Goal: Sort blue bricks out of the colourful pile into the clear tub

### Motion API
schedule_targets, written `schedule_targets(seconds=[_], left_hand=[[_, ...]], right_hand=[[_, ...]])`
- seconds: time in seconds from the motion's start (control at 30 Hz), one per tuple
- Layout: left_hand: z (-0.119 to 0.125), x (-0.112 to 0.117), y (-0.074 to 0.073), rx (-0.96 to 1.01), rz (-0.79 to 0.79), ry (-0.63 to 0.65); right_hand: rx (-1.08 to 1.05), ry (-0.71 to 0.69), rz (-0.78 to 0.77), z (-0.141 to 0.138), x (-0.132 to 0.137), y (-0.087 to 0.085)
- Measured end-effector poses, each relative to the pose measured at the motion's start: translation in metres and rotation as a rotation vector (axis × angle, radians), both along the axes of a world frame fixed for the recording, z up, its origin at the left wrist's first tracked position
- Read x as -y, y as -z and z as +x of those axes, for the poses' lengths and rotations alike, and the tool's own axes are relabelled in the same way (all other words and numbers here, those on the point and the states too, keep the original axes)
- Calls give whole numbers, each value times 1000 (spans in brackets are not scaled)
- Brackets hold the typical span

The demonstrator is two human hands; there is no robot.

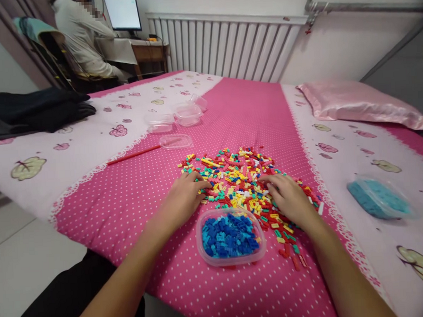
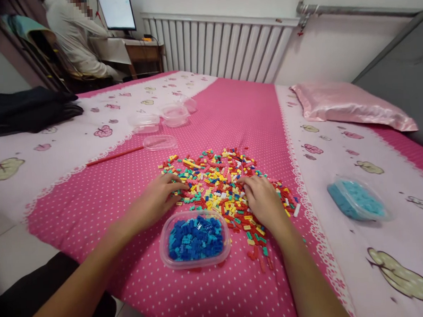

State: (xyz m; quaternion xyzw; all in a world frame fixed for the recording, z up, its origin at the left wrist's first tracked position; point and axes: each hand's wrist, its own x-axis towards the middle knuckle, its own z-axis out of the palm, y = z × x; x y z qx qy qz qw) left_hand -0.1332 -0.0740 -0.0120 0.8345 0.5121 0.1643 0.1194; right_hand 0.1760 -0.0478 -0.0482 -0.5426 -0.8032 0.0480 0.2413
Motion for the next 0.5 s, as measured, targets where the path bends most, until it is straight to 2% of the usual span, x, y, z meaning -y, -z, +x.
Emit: schedule_targets(seconds=[0.1,0.23,0.3,0.5], left_hand=[[0,0,-4,2,-4,-31],[-4,0,-10,-21,4,-157],[-5,0,-11,-10,23,-155],[1,-1,-5,-5,-7,196]], right_hand=[[-6,17,25,0,1,-2],[-22,71,4,-1,3,-6],[-36,89,-10,1,3,-7],[-6,153,-75,11,0,-6]])
